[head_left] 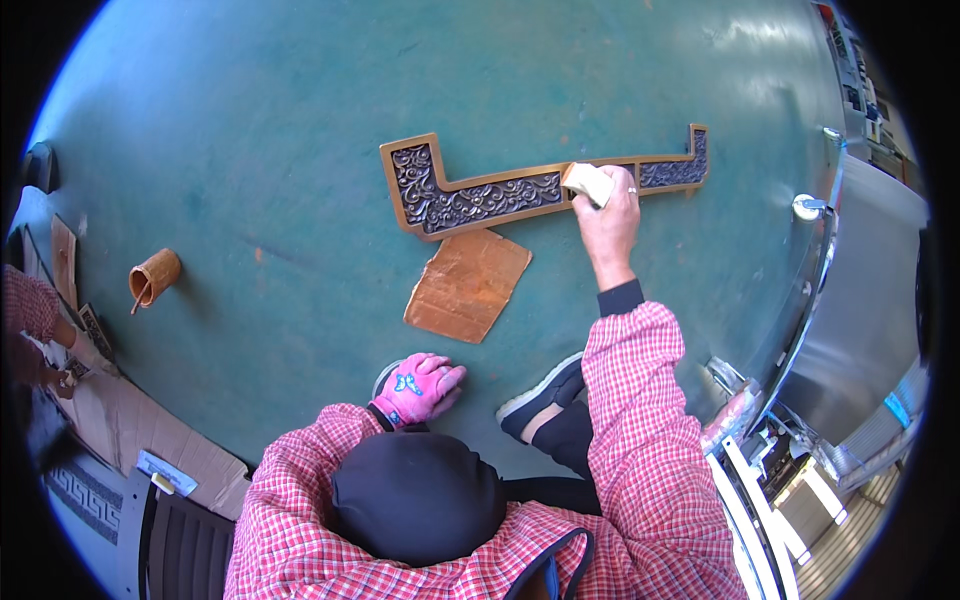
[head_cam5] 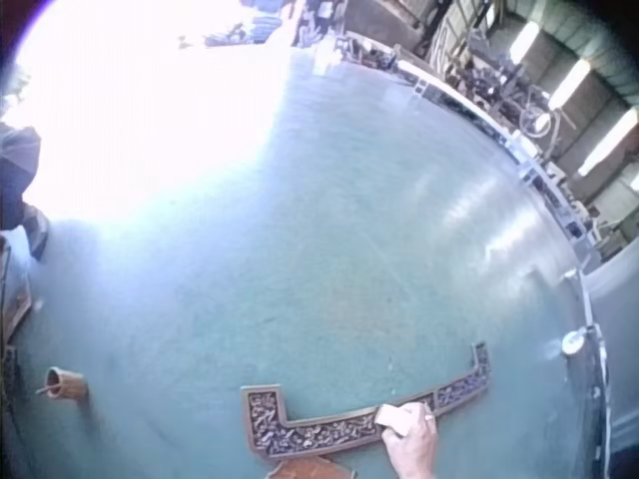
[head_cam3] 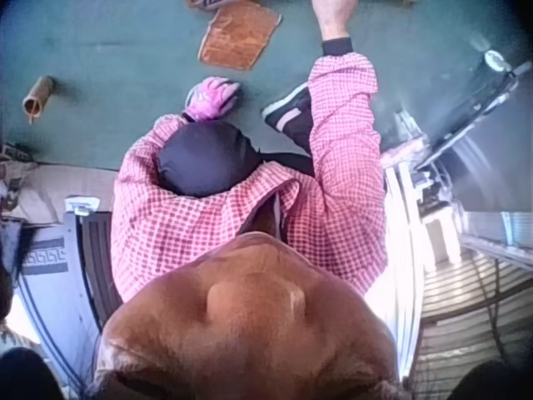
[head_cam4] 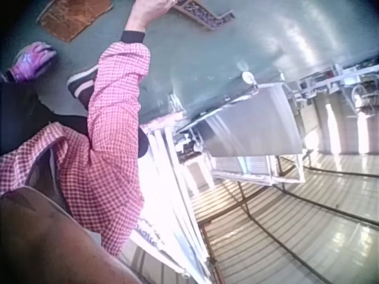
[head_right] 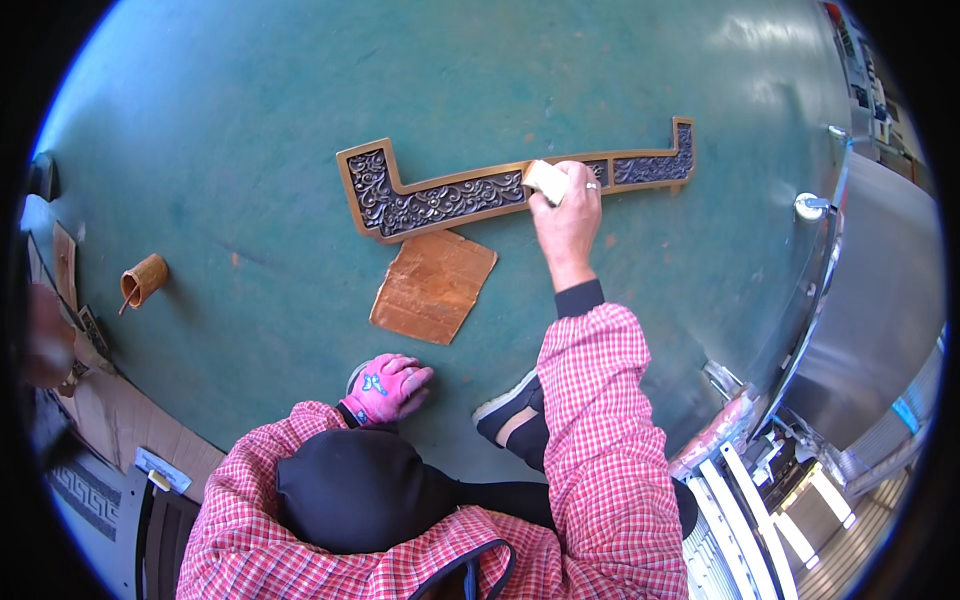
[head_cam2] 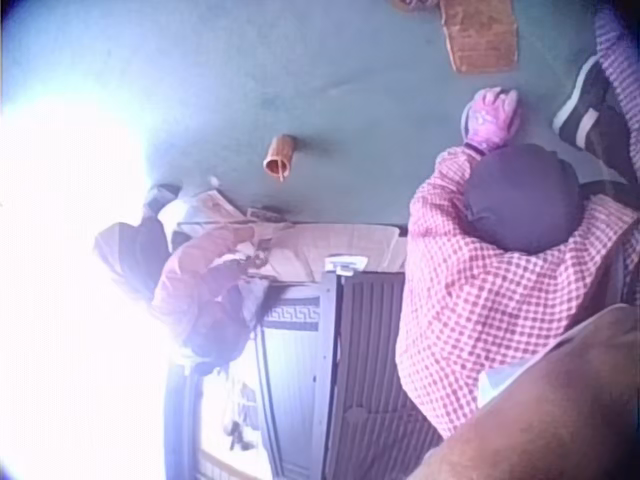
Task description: The person sits on the floor and applies a finish to a carved wooden piece using a sponge. They repeatedly dip the sponge into a small container and rub the finish into the wood's surface and recessed carvings.
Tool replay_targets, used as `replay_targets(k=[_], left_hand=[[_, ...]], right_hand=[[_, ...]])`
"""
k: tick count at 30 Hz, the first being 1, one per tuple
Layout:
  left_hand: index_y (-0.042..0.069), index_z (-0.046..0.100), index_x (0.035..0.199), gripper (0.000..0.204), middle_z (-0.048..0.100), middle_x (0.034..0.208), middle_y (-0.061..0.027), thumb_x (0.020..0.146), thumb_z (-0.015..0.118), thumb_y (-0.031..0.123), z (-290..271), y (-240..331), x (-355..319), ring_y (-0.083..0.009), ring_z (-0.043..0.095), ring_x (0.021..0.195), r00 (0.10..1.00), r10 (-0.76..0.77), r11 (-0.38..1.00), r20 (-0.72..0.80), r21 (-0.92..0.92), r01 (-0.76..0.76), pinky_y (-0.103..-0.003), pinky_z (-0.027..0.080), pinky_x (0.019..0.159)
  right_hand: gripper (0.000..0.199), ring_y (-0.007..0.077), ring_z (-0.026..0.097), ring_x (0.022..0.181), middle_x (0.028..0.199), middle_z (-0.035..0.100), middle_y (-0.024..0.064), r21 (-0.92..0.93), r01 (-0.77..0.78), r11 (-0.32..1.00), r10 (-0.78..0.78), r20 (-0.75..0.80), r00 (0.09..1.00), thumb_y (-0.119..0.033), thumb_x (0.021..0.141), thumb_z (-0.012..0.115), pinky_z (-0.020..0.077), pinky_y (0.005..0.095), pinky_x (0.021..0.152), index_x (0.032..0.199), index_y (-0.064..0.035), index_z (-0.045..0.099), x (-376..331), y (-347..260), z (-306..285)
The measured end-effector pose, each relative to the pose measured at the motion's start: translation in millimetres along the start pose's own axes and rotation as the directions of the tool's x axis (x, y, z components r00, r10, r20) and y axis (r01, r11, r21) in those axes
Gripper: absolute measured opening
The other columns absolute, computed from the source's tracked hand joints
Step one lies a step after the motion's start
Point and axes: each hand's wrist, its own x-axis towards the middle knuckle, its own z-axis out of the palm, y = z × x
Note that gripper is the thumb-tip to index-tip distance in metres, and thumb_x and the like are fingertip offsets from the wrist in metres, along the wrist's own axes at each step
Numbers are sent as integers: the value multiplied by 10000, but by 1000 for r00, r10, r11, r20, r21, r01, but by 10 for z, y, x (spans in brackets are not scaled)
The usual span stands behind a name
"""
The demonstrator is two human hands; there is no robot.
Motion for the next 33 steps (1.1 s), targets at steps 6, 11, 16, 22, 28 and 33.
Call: replay_targets(k=[6,11,16,22,28,33], left_hand=[[68,605,1142,340,664,1013,-142,857,661,244,-65,17,60,-313,612,1044,1000,0,1000,-10,-9,0,-436,482,902],[73,607,1145,338,666,1011,-137,860,660,247,-28,13,21,-310,617,1040,1000,0,1000,-12,10,0,-435,481,907],[110,621,1113,333,661,986,-86,814,695,234,2,-7,8,-284,615,1018,999,0,1000,-44,27,1,-428,502,884],[109,617,1118,336,661,996,-85,816,694,234,-5,5,18,-283,614,1024,999,-2,999,-37,40,3,-432,502,884],[101,611,1127,347,660,1005,-103,820,694,239,29,-28,4,-298,615,1015,999,9,1000,-47,17,-8,-435,502,873],[93,609,1123,342,657,1009,-117,825,692,239,47,-18,-21,-309,619,994,998,-21,1000,-65,4,21,-439,506,865]], right_hand=[[456,331,603,987,1001,608,115,203,153,967,-194,202,960,-54,623,782,503,423,832,1014,-87,550,-289,-521,264],[446,331,595,952,981,605,109,-15,43,999,-41,103,994,-6,626,759,495,434,830,1013,-79,550,-45,70,-42],[485,325,593,1041,1061,605,114,148,220,964,-251,249,935,-38,629,779,500,407,877,1045,-79,534,-302,-367,101],[439,336,577,946,974,583,118,-53,36,998,-31,101,994,22,614,754,483,433,829,988,-77,547,-81,55,-146],[493,325,602,1057,1071,607,117,158,277,948,-312,272,910,-20,639,772,503,409,877,1062,-77,525,-431,-658,246],[468,304,584,1001,1028,613,91,-163,191,968,-159,188,969,-104,640,790,502,416,833,1051,-99,566,-194,-236,-1]])
